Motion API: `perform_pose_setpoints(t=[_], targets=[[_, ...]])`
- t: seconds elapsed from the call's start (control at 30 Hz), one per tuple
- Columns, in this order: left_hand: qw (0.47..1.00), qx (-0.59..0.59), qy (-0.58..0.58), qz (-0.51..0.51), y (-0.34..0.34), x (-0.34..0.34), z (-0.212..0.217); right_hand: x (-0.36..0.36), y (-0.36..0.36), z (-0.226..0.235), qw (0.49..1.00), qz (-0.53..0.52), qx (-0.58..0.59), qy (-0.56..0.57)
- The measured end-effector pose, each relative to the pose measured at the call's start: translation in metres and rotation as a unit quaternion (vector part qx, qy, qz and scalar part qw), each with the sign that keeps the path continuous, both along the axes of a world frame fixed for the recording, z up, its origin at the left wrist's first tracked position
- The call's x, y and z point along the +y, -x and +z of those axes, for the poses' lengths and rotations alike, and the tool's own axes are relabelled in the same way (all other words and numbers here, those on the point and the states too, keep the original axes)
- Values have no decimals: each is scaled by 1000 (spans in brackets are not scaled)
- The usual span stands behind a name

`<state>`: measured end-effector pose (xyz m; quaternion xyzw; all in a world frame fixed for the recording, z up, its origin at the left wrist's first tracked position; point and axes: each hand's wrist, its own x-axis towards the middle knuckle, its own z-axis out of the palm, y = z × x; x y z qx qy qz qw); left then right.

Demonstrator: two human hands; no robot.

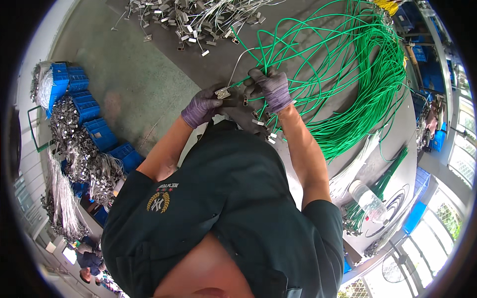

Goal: Organizing and bundling green electrical wires using zip ties and snipping the excess with wire cutters.

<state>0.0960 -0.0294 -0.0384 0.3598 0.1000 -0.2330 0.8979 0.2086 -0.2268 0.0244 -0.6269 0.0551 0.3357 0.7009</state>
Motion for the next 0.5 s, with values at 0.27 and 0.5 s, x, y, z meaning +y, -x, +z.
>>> perform_pose_setpoints(t=[0.27,0.5], targets=[[855,-60,-495,143,-11,-16,-18,29,26,23,988,99,-101,65],[814,-102,-552,149,-12,-38,-3,25,14,0,909,155,-322,214]])
